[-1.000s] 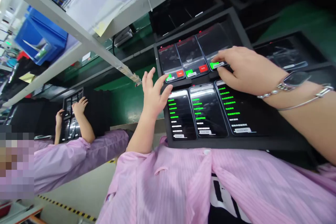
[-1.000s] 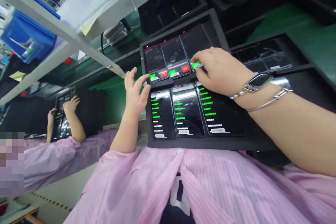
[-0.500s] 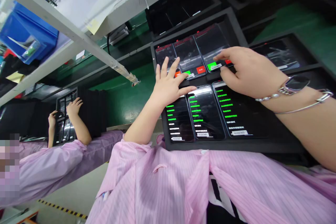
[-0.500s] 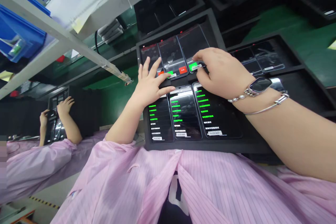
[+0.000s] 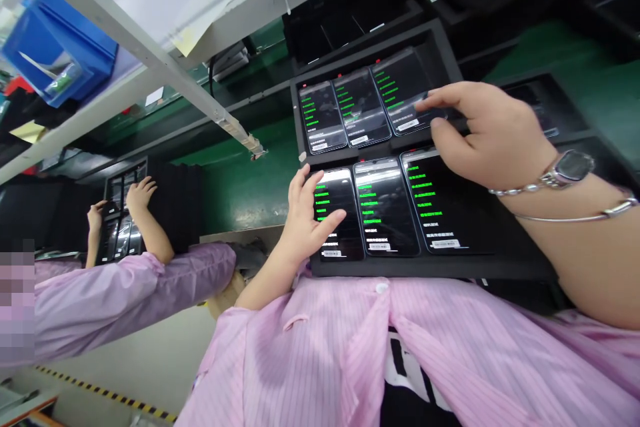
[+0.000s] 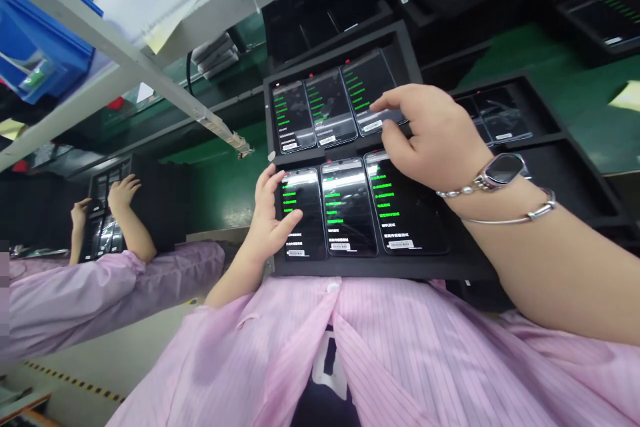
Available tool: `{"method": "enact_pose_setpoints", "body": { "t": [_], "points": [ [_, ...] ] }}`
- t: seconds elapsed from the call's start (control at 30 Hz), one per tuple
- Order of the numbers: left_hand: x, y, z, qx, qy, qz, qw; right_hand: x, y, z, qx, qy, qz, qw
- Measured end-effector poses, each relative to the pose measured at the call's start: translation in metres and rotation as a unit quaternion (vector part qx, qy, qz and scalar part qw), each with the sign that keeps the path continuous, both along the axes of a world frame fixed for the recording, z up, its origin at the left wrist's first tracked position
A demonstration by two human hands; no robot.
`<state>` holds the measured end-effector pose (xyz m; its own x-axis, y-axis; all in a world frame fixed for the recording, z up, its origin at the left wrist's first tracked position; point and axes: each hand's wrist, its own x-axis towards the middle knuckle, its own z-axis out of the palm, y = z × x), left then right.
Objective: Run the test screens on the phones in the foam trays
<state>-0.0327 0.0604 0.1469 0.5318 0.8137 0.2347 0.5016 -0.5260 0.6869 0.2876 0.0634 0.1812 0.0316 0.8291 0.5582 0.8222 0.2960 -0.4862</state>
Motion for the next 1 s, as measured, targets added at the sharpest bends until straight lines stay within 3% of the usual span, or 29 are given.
{"method": "enact_pose_setpoints", "body": {
  "t": [0.2, 0.47, 0.6, 0.87, 1.0],
  "points": [
    [-0.009, -0.028, -0.011, -0.059, -0.046, 0.03, 0.997, 0.0, -0.023, 0.012, 0.015, -0.013, -0.02, 1.0],
    [-0.001, -0.005, -0.019, -0.024, -0.078, 0.048, 0.996, 0.003, -0.017, -0.007, 0.01, -0.008, 0.014, 1.0],
    [0.0, -0.004, -0.022, -0.022, -0.1, 0.043, 0.994, 0.003, -0.017, -0.012, 0.002, -0.001, -0.003, 1.0],
    [0.003, 0.004, -0.032, 0.016, -0.124, 0.046, 0.991, 0.011, -0.011, -0.012, -0.037, -0.03, -0.013, 0.999],
    [0.0, 0.007, -0.034, 0.023, -0.093, 0.057, 0.994, 0.019, -0.011, 0.0, -0.046, -0.108, -0.014, 0.993]
  ]
}}
